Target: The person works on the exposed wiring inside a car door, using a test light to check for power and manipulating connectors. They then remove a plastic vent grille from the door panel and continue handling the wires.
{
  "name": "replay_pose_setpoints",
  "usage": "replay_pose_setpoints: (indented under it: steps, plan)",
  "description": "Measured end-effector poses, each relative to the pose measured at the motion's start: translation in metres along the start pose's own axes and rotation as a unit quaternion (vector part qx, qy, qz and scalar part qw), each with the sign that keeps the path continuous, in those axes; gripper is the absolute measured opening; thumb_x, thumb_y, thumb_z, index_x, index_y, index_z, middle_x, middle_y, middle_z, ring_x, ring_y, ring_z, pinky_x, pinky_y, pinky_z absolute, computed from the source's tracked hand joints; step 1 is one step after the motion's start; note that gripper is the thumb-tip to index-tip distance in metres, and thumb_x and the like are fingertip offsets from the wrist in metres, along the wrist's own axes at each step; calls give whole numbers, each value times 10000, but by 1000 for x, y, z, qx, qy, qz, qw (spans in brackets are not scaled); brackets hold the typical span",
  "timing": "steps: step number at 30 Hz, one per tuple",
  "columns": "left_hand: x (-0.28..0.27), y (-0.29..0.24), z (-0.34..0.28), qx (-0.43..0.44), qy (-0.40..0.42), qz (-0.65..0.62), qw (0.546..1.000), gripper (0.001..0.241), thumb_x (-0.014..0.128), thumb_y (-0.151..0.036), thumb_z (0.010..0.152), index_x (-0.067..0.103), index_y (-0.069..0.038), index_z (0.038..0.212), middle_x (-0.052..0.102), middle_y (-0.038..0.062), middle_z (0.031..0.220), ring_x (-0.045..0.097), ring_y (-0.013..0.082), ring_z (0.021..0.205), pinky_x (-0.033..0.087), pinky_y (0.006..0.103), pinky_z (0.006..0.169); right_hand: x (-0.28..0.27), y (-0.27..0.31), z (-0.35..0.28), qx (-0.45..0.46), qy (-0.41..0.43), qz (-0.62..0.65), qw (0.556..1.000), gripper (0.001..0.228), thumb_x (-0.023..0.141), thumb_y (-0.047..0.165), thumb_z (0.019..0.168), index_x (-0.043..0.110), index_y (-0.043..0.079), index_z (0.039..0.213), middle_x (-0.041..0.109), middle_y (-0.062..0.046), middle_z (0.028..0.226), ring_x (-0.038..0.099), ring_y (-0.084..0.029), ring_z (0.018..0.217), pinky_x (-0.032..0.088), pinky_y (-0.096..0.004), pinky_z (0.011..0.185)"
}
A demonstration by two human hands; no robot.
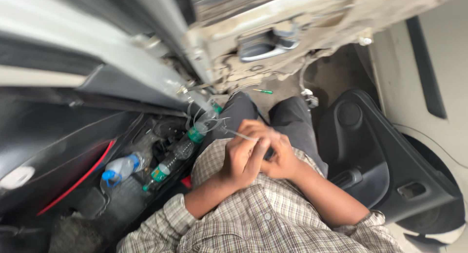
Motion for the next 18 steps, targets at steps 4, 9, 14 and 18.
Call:
replay_pose_setpoints:
  steps: [4,9,14,18]
  plan:
    - [37,29,26,-26,33,54,998,401,581,-192,1084,601,42,1408,696,222,1371,610,369,1366,515,391,1085,-35,-47,-8,50,-76,-109,990,206,726,144,859,691,24,1023,727,-128,905,727,-243,794,574,-355,723]
    - [94,92,13,-120,75,19,990,674,732,-295,954,504,151,1404,609,344,1335,615,374,1254,507,417,1031,-110,-106,-34,131,-368,-53,919,162,702,150,974,662,-7,972,676,-72,834,626,-130,728,531,-289,684]
    - [134,189,-33,-457,96,-153,871,538,722,-297,996,707,230,892,720,266,766,739,313,690,578,403,577,-167,-131,-76,55,-505,138,850,176,614,149,1016,601,-20,968,589,-93,783,500,-151,611,438,-308,606]
    - [135,226,8,-223,-116,27,968,413,766,-270,1030,544,60,919,589,97,638,580,161,589,492,261,604,-176,-141,-84,39,-489,232,840,282,601,217,1037,614,-50,947,535,-89,732,455,-160,578,378,-300,578]
Point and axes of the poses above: each hand's wrist, its own z-axis towards the middle knuckle, its own x-axis out of the palm, y = z × x, the point moved 6 cm from there along z, towards the middle knuckle
